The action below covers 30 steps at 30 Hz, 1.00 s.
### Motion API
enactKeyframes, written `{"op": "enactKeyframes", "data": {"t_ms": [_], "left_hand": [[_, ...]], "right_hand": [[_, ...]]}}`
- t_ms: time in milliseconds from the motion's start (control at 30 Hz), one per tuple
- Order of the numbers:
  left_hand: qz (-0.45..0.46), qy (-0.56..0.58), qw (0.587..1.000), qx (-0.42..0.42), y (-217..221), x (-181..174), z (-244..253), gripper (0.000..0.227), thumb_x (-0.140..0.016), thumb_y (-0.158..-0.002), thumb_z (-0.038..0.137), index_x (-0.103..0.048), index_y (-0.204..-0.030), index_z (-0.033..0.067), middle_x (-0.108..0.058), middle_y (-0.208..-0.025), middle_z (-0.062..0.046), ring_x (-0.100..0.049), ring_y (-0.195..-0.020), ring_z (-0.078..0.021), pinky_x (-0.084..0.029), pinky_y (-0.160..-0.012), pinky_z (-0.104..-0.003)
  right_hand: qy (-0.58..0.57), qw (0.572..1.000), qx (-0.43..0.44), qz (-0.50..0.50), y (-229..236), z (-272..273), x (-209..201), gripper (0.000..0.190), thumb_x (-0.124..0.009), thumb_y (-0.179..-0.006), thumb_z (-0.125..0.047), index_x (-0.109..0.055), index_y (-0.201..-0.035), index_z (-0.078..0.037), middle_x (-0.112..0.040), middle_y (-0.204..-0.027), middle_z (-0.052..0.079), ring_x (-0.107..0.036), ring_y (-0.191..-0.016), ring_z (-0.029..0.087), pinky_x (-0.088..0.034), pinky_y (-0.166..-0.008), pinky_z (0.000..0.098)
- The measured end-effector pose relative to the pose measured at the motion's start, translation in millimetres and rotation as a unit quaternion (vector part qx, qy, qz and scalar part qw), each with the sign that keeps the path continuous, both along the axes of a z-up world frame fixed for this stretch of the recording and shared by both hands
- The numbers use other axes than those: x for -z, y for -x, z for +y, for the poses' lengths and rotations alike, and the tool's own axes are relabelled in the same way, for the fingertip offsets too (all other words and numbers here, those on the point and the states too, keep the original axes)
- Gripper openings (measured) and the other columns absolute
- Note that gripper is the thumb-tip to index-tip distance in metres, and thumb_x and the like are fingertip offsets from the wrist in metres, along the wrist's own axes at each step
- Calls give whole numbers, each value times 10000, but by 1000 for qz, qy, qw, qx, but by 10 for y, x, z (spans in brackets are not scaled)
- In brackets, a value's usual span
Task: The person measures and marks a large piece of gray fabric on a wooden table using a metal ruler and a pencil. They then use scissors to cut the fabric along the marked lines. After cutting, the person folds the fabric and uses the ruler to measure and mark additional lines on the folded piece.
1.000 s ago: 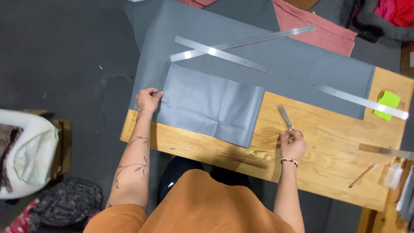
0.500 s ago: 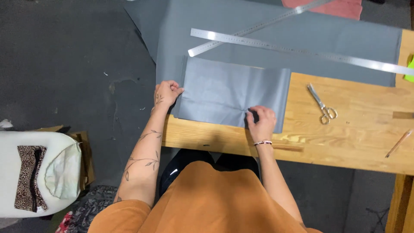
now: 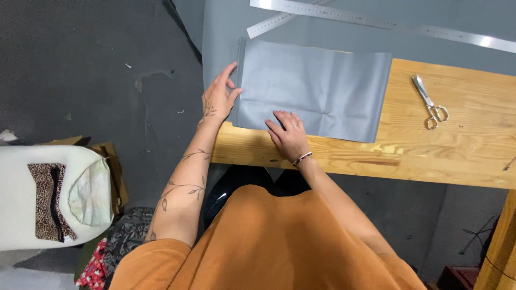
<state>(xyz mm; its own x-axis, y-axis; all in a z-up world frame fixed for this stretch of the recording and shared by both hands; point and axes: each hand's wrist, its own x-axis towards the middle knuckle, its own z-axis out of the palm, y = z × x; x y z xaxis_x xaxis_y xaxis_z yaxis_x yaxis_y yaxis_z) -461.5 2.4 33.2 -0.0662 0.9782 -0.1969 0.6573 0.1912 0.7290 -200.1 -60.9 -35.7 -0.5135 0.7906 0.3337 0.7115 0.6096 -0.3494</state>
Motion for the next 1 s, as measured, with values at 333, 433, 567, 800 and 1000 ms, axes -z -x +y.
{"op": "enactKeyframes", "data": {"t_ms": [333,433,567,800,1000], "left_hand": [[61,43,981,179,141,-32,28,1020,-950,-649,350,-447,-1529,231,-402,-1215,-45,-615,-1144,-399,-553,-982,-509],[77,76,968,226,154,-242,9,1219,-992,-546,267,-348,-1575,152,-347,-1247,-90,-556,-1221,-437,-523,-1054,-510],[72,86,964,241,154,-252,34,1284,-1002,-515,233,-305,-1589,136,-334,-1242,-106,-525,-1247,-453,-499,-1072,-520],[55,115,964,235,184,-77,80,1205,-963,-625,148,-269,-1609,199,-327,-1228,-76,-506,-1285,-429,-484,-1084,-521],[38,141,963,227,209,44,147,1139,-930,-692,148,-256,-1605,247,-342,-1272,-87,-529,-1275,-443,-474,-1100,-534]], "right_hand": [[-24,999,-2,-24,-25,-1,176,317,-705,-945,-319,-690,-1262,-311,-600,-1360,47,-557,-1301,249,-382,-1124,466],[-33,999,-2,-39,-15,-48,136,372,-697,-948,-293,-653,-1316,-323,-583,-1385,50,-548,-1313,250,-382,-1132,466],[-35,998,-3,-46,-15,-42,123,363,-669,-963,-300,-646,-1325,-313,-576,-1389,52,-541,-1319,257,-375,-1137,470],[-34,998,0,-58,3,-44,84,382,-664,-968,-300,-629,-1349,-314,-563,-1413,51,-527,-1335,242,-363,-1148,461],[-45,998,-7,-30,35,-43,29,351,-631,-995,-296,-641,-1345,-279,-578,-1401,78,-538,-1326,261,-373,-1144,466]]}}
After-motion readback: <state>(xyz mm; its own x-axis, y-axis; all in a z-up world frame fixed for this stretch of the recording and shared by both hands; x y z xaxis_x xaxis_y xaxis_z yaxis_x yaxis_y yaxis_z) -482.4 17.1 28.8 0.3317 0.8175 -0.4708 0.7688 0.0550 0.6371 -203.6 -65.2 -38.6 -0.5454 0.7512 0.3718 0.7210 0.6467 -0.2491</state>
